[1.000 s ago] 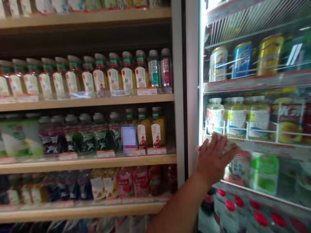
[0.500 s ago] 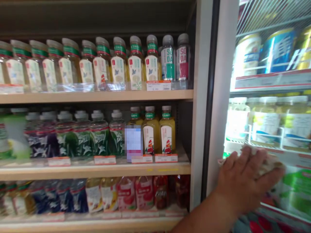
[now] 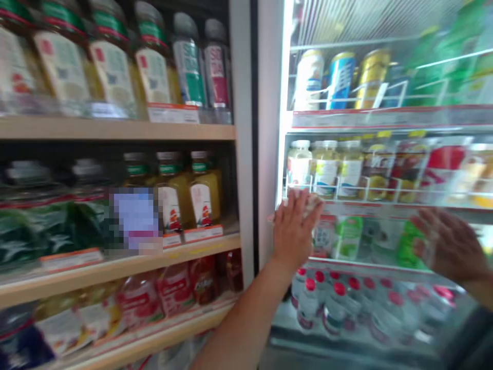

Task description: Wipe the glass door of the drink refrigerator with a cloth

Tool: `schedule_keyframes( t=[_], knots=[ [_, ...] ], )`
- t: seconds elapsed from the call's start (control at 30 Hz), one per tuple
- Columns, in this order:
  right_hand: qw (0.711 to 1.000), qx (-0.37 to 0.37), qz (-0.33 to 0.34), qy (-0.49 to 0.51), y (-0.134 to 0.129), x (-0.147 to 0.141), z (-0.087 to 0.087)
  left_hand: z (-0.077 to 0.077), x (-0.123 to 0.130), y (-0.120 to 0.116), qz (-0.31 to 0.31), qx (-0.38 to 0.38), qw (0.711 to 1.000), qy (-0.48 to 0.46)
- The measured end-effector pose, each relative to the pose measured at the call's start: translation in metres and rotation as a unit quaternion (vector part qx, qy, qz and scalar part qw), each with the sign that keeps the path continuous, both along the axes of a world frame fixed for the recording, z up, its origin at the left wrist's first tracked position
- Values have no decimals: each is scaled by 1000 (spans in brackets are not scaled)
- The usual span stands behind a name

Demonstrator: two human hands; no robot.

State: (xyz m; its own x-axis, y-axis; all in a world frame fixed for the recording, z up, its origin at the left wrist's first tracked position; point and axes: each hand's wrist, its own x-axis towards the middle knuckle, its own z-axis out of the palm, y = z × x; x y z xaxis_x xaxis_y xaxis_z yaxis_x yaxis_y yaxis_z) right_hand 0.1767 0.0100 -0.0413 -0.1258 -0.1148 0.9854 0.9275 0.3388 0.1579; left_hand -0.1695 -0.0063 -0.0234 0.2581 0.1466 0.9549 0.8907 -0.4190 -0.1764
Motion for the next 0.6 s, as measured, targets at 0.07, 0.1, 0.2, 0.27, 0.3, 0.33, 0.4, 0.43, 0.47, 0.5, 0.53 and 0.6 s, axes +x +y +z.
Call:
schedule_keyframes(
  t=[0.07,0.1,0.2,0.27,0.3,0.33,0.4,0.43,0.47,0.5,0.53,0.6],
  knots=[
    [989,-39,-19,-142,11,21,5,-7,12,0,-12,-13,999,-30],
    [979,-46,-34,-195,14,27,7,-16,19,0,-18,-20,999,-32],
    [966,-45,-83,-242,16,32,12,-40,37,2,-35,-4,999,29],
    [962,-60,-82,-252,13,29,15,-35,46,6,-26,7,999,34],
    [962,-66,-79,-253,11,27,16,-26,50,8,-21,9,999,27],
    [962,-71,-75,-252,9,27,17,-13,55,9,-16,11,1000,12],
    [963,-76,-70,-251,7,27,19,11,66,10,-13,19,999,-31],
    [963,-76,-69,-249,7,27,19,19,72,10,-14,23,998,-55],
    [963,-76,-67,-248,7,28,19,22,80,9,-16,24,997,-75],
    [964,-76,-65,-248,8,28,19,19,87,8,-19,20,996,-84],
    [964,-75,-62,-247,8,29,19,12,95,7,-24,13,997,-78],
    [965,-76,-61,-245,9,30,19,-8,108,6,-36,2,999,-29]
  ],
)
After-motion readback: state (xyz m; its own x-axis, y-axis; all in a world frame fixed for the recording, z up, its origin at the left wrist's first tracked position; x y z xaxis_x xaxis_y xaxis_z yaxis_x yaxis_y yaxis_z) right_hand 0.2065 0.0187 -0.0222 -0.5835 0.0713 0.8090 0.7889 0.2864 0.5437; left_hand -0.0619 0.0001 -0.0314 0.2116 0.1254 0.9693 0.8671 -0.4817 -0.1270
